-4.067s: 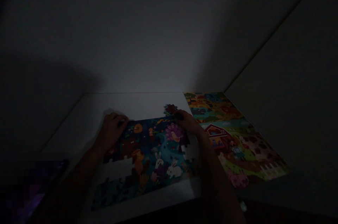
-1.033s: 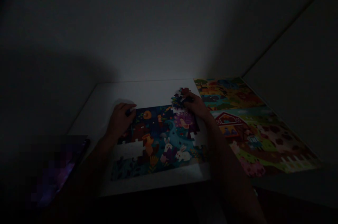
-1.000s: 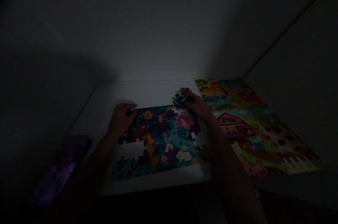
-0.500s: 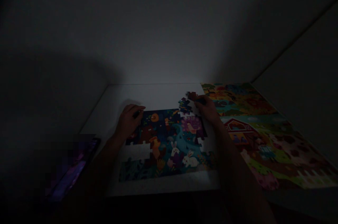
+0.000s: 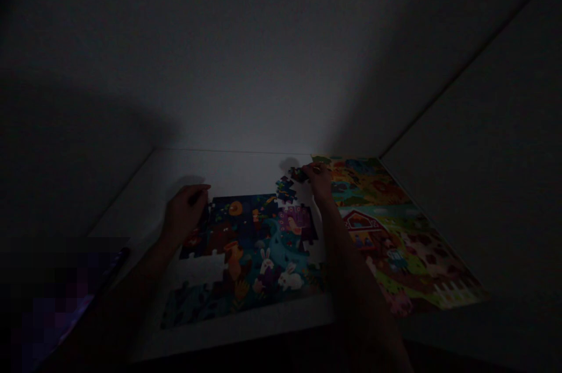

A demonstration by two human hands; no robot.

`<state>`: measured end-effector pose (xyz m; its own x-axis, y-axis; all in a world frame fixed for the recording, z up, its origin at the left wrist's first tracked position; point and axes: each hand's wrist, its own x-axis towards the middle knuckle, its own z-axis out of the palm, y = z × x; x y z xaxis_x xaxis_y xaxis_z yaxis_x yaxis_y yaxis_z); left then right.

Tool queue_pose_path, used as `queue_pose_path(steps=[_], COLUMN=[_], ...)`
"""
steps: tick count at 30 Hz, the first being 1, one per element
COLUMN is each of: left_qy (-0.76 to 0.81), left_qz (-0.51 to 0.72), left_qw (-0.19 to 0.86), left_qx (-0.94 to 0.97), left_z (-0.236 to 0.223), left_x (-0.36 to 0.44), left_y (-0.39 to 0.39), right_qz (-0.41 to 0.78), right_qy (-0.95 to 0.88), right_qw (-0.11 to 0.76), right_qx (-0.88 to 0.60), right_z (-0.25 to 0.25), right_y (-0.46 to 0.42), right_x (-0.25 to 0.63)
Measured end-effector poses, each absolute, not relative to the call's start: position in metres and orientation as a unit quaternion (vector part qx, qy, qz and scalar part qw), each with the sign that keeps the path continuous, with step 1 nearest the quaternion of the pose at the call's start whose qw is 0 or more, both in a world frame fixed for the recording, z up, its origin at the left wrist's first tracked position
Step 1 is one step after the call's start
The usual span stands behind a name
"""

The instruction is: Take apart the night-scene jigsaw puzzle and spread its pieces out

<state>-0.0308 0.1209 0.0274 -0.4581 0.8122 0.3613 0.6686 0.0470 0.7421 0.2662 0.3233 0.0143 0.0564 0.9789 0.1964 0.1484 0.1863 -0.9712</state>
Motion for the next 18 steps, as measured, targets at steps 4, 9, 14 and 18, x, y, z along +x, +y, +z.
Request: queue_pose_path(steps=[4, 9, 14, 18], left_qy=[0.741, 0.725, 0.698, 0.684], left_qz=[0.430, 0.420, 0.433, 0.466], left_qw=[0.096, 0.090, 0.118, 0.169], left_qx=[0.507, 0.538, 0.558, 0.536], left_z=[0.025, 0.026, 0.029, 0.029], left_x=[-0.032, -0.032, -0.034, -0.034], left_y=[0.121, 0.119, 0.118, 0.117], right_qz=[0.376, 0.246, 0.127, 0.215], right_qy=[-0.579, -0.682, -0.747, -0.789], right_qw=[0.532, 0.457, 0.424, 0.353], right_qx=[-0.491, -0.515, -0.496, -0.455], right_z=[0.002, -0.012, -0.002, 0.004], right_y=[0.340, 0.343, 0.334, 0.315], right_x=[0.256, 0.255, 0.257, 0.259])
